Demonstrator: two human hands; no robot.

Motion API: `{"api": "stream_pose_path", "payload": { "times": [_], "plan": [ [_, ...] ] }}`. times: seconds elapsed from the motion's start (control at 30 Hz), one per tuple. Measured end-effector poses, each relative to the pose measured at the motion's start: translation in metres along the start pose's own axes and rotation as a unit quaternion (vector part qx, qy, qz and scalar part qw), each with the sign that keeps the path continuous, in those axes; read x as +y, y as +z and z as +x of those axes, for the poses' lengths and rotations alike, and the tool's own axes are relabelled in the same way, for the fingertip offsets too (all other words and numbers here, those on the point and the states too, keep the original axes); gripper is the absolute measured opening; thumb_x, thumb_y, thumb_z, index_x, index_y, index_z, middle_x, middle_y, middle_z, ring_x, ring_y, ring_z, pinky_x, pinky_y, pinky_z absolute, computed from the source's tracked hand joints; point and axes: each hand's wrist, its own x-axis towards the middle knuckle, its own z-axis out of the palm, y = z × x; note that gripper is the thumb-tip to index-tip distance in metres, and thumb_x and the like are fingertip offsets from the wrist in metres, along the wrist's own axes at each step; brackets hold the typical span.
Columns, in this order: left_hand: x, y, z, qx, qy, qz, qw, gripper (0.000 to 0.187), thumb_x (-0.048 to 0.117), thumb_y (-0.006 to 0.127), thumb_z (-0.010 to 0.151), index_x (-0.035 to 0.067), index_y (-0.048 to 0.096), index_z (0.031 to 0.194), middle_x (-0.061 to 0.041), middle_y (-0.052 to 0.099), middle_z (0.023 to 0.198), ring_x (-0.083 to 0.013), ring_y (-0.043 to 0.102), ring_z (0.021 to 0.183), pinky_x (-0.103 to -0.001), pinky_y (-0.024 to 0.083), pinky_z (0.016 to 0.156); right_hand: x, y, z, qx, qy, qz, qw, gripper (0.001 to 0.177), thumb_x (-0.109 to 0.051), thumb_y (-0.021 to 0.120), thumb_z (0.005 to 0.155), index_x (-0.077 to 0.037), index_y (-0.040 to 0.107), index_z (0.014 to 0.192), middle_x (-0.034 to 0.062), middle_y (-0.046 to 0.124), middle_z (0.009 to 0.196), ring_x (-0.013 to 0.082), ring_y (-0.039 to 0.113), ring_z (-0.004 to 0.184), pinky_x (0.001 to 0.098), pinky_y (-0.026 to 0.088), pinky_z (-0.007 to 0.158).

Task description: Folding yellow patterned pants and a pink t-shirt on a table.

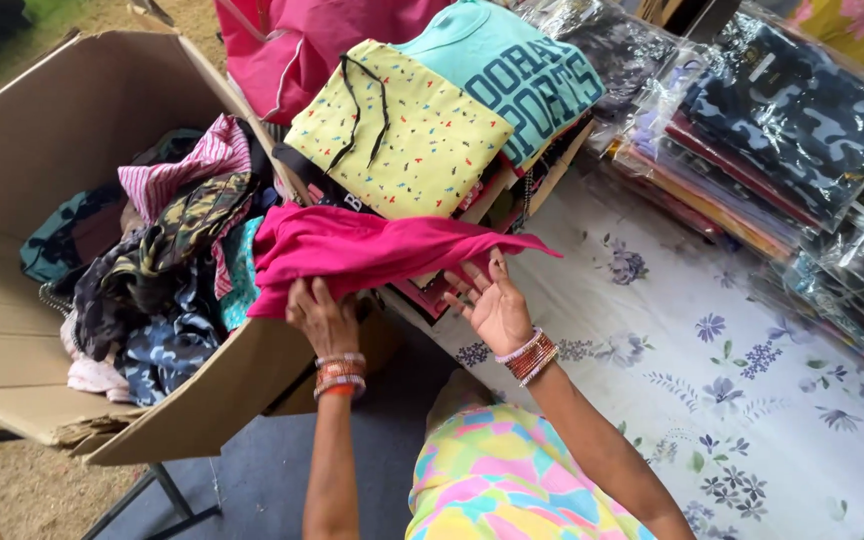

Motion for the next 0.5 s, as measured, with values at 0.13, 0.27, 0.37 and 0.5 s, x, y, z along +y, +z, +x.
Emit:
{"api": "stream_pose_path", "payload": {
  "times": [0.13,0.27,0.37,0.5],
  "plan": [
    [-0.013,-0.01,0.022,0.05,0.034,0.09,0.994,0.036,0.008,0.072,0.074,0.007,0.066,0.11,-0.016,0.066,0.114,-0.0317,0.06,0.116,-0.06,0.036,0.105,0.006,-0.014,-0.005,-0.017,-0.005,0.077,0.997,0.063,-0.041,0.062,0.102,-0.019,0.031,0.152,0.0101,0.053,0.145,0.0324,0.056,0.133,0.0531,0.049,0.106],
    [0.042,-0.081,0.047,0.026,-0.188,-0.395,0.899,0.02,0.009,0.052,0.109,0.009,0.072,0.111,-0.005,0.07,0.095,-0.0122,0.064,0.085,-0.033,0.05,0.074,0.012,-0.033,-0.014,0.017,-0.049,0.001,0.999,0.07,-0.037,0.068,0.093,-0.022,0.03,0.15,0.0098,0.058,0.14,0.0312,0.06,0.123,0.0511,0.05,0.101],
    [0.03,-0.093,0.028,-0.085,-0.058,-0.344,0.933,0.018,-0.006,0.058,0.095,0.004,0.067,0.107,-0.008,0.061,0.074,-0.0121,0.056,0.063,-0.027,0.045,0.061,0.02,-0.047,-0.031,0.101,-0.052,-0.172,0.978,0.089,-0.032,0.075,0.083,-0.026,0.02,0.153,0.011,0.058,0.138,0.0314,0.057,0.122,0.0506,0.052,0.095],
    [0.148,-0.185,0.058,-0.267,0.088,-0.337,0.899,0.026,-0.005,0.063,0.08,0.005,0.071,0.103,-0.009,0.063,0.066,-0.0146,0.059,0.055,-0.03,0.045,0.055,-0.005,0.002,-0.101,0.097,-0.232,-0.488,0.836,0.1,-0.031,0.081,0.079,-0.012,0.02,0.156,0.0124,0.043,0.149,0.0304,0.048,0.134,0.0487,0.049,0.104]
  ]
}}
